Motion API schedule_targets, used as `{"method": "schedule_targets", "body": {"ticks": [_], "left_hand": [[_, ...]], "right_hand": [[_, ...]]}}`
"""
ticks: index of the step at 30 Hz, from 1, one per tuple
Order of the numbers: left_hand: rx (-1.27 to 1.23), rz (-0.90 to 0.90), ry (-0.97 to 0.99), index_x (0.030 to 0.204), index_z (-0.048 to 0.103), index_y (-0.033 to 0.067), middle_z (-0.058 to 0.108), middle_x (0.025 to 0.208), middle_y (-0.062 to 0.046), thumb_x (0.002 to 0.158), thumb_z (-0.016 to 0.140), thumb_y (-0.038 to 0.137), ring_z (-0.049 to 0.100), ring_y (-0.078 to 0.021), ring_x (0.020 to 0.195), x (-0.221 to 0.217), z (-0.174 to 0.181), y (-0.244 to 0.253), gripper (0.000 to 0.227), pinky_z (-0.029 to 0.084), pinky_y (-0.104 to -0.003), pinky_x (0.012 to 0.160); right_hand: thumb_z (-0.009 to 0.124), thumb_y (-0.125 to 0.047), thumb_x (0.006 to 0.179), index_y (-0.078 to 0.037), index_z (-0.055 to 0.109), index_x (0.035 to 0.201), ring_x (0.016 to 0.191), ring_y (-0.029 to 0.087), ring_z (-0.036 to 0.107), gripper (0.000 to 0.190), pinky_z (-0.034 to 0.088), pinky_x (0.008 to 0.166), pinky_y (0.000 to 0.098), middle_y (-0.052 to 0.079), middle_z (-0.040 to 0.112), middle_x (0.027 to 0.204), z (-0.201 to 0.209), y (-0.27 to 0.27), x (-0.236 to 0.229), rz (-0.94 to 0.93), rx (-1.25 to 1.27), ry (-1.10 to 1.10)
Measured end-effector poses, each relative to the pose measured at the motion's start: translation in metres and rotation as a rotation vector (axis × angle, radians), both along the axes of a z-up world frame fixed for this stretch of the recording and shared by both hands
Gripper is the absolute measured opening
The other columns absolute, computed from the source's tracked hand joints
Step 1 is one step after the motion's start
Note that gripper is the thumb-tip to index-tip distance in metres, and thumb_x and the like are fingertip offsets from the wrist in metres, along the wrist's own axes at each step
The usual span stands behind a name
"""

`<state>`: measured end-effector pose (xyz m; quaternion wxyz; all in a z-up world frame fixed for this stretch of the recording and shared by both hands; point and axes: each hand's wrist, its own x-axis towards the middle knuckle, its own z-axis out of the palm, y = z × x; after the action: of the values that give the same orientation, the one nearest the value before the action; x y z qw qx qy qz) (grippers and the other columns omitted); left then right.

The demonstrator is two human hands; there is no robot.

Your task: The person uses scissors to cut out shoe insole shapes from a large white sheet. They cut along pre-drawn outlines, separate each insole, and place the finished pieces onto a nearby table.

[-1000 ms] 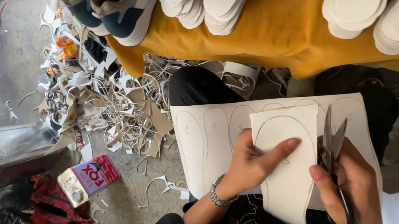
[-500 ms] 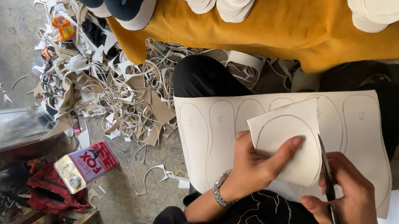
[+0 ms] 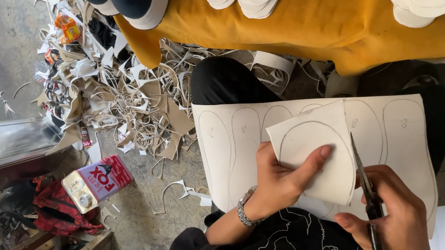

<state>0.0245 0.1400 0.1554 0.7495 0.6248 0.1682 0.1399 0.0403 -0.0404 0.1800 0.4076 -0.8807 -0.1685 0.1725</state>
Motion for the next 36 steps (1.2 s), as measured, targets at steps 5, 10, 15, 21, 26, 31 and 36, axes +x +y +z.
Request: {"method": "schedule_targets", "body": {"ticks": [5, 10, 15, 21, 26, 31, 36], "left_hand": [[0.042, -0.008, -0.014, 0.08, 0.062, 0.0114, 0.059, 0.075, 0.009, 0.094, 0.074, 0.02, 0.056, -0.0067, 0.07, 0.0, 0.002, 0.001, 0.021, 0.046, -0.023, 0.064], [0.021, -0.02, -0.009, 0.082, 0.062, 0.0118, 0.06, 0.078, 0.009, 0.095, 0.073, 0.021, 0.057, -0.0065, 0.073, 0.0, 0.003, 0.0, 0.019, 0.048, -0.023, 0.066], [-0.016, -0.037, 0.001, 0.077, 0.062, 0.0119, 0.058, 0.073, 0.009, 0.093, 0.075, 0.023, 0.055, -0.0062, 0.068, 0.0, 0.004, 0.0, 0.023, 0.045, -0.023, 0.062], [-0.103, -0.118, -0.029, 0.068, 0.05, 0.0169, 0.045, 0.067, 0.012, 0.092, 0.073, 0.021, 0.042, -0.0038, 0.062, 0.003, 0.017, 0.005, 0.033, 0.033, -0.022, 0.055], [-0.112, -0.141, -0.025, 0.079, 0.062, 0.0138, 0.061, 0.077, 0.011, 0.093, 0.076, 0.02, 0.058, -0.0039, 0.072, -0.003, 0.011, 0.002, 0.02, 0.048, -0.021, 0.064], [-0.117, -0.182, -0.009, 0.082, 0.066, 0.0126, 0.063, 0.08, 0.011, 0.093, 0.076, 0.019, 0.058, -0.0032, 0.075, -0.007, 0.012, 0.0, 0.016, 0.049, -0.02, 0.066], [-0.099, -0.213, -0.02, 0.086, 0.068, 0.0112, 0.068, 0.084, 0.007, 0.093, 0.077, 0.019, 0.064, -0.0059, 0.078, -0.008, 0.011, 0.0, 0.013, 0.053, -0.021, 0.069]], "right_hand": [[0.064, -0.059, 0.075, -0.007, 0.061, 0.09, 0.066, 0.012, 0.05, 0.054, 0.039, 0.059, 0.0248, 0.001, 0.053, 0.08, -0.002, -0.001, 0.0, 0.018, 0.044, 0.017], [0.065, -0.055, 0.077, -0.005, 0.06, 0.084, 0.062, 0.013, 0.048, 0.051, 0.039, 0.059, 0.0253, 0.002, 0.05, 0.072, -0.002, 0.002, -0.001, 0.012, 0.029, -0.031], [0.072, -0.049, 0.078, -0.007, 0.061, 0.081, 0.057, 0.012, 0.041, 0.044, 0.032, 0.055, 0.0251, 0.0, 0.05, 0.067, 0.003, 0.005, -0.002, -0.022, -0.035, -0.036], [0.088, -0.03, 0.072, -0.009, 0.055, 0.074, 0.056, 0.011, 0.042, 0.039, 0.035, 0.057, 0.0246, -0.002, 0.052, 0.066, 0.003, 0.0, -0.005, -0.033, -0.045, -0.023], [0.075, -0.047, 0.074, -0.006, 0.056, 0.075, 0.057, 0.012, 0.041, 0.045, 0.032, 0.056, 0.0259, 0.001, 0.05, 0.069, -0.005, -0.003, -0.008, -0.014, 0.03, -0.07], [0.068, -0.053, 0.076, -0.003, 0.058, 0.084, 0.058, 0.014, 0.038, 0.052, 0.029, 0.055, 0.0286, 0.002, 0.048, 0.073, -0.005, -0.006, -0.007, 0.021, 0.05, -0.084], [0.081, -0.04, 0.074, -0.005, 0.06, 0.078, 0.056, 0.012, 0.044, 0.041, 0.035, 0.055, 0.0253, 0.0, 0.053, 0.068, -0.002, -0.009, -0.006, 0.015, 0.021, -0.124]]}}
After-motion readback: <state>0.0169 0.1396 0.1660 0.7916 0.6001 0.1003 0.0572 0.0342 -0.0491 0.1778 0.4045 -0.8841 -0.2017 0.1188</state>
